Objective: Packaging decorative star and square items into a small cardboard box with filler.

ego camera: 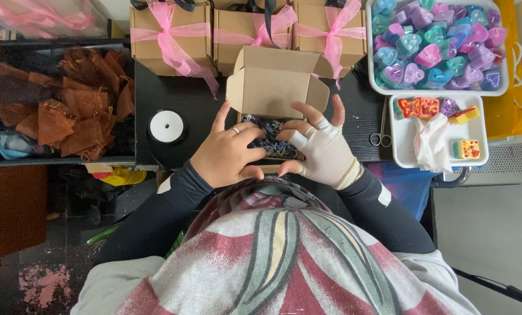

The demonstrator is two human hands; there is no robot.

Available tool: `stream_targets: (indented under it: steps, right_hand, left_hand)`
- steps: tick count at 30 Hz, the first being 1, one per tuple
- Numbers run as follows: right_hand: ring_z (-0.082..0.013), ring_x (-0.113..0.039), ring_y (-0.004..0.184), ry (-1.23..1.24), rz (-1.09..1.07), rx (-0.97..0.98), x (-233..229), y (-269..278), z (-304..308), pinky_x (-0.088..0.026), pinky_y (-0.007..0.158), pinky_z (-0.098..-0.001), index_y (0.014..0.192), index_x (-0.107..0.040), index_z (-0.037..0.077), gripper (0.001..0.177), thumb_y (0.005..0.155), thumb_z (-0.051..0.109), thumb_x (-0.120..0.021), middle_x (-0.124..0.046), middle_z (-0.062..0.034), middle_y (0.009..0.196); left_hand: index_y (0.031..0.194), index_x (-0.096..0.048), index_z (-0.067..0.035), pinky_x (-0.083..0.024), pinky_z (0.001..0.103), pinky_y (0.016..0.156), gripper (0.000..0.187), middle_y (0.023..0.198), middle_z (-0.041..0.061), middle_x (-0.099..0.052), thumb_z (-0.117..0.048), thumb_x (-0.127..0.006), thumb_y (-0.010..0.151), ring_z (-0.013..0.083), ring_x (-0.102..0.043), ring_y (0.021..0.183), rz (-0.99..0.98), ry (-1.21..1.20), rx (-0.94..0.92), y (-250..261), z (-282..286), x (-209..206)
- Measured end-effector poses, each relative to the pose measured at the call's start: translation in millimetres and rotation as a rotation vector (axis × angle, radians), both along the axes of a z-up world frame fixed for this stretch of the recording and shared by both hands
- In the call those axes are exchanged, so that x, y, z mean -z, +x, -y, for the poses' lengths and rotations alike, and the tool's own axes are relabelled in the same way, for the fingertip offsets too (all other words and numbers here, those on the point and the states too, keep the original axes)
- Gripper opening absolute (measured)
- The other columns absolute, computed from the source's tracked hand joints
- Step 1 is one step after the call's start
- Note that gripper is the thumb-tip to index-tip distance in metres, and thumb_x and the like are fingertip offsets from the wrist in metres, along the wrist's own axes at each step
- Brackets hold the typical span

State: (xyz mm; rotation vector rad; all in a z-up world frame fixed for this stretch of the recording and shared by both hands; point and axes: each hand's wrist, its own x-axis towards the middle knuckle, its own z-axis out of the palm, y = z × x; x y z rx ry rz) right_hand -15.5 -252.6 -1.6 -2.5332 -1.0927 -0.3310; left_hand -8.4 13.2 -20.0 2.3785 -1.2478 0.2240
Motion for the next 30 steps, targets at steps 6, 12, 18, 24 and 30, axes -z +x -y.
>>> stream_targets:
  steps: [6,12,18,24,30]
  right_hand:
    - [-0.0357,-0.041,0.149,-0.217,0.046,0.028,0.5,-0.8,-8.2,0.011,0.115,-0.0712,0.102,-0.075,0.015,0.072,0.084,0.081,-0.053,-0.068,-0.0039,0.117]
    - [-0.0288,-0.048,0.139,0.000,-0.045,0.065,0.8,-4.7,4.9,-0.005,0.119,-0.0688,0.108,-0.074,0.018,0.056,0.088,0.069,-0.065,-0.067,-0.0013,0.124]
    - [-0.0269,-0.053,0.129,-0.107,0.016,-0.007,-1.4,-7.8,-21.5,-0.018,0.117,-0.0604,0.121,-0.074,0.014,0.062,0.088,0.066,-0.067,-0.066,-0.0016,0.125]
    - [-0.0264,-0.055,0.123,-0.176,0.004,-0.048,-3.0,-0.4,-24.0,-0.017,0.115,-0.0661,0.104,-0.074,0.015,0.060,0.079,0.070,-0.067,-0.067,-0.0026,0.116]
    - [-0.0266,-0.055,0.128,-0.050,0.021,-0.027,7.3,-10.5,-7.2,-0.016,0.119,-0.0596,0.113,-0.074,0.016,0.058,0.088,0.068,-0.068,-0.067,-0.0031,0.125]
  left_hand:
    - [0.103,-0.074,-0.016,-0.006,0.071,0.121,0.070,0.116,0.007,-0.065,-0.072,-0.031,0.100,0.0259,-0.060,0.124,-0.003,-0.027,0.019,-1.9,-0.1,4.3]
    - [0.112,-0.074,-0.011,-0.022,0.061,0.125,0.058,0.115,0.006,-0.064,-0.063,-0.049,0.106,0.0262,-0.057,0.123,0.072,-0.184,-0.096,-13.1,-10.0,9.6]
    - [0.092,-0.072,-0.014,-0.018,0.066,0.120,0.052,0.104,-0.001,-0.066,-0.061,-0.051,0.102,0.0220,-0.058,0.124,0.123,-0.037,-0.140,-16.0,-6.7,13.3]
    - [0.086,-0.070,-0.014,-0.012,0.069,0.118,0.055,0.103,0.000,-0.066,-0.063,-0.050,0.099,0.0236,-0.055,0.130,0.102,-0.045,-0.172,-15.3,-9.4,10.5]
    - [0.112,-0.072,-0.015,-0.010,0.068,0.122,0.060,0.121,0.001,-0.067,-0.066,-0.041,0.105,0.0222,-0.051,0.136,0.189,-0.066,-0.100,-17.3,-1.3,13.8]
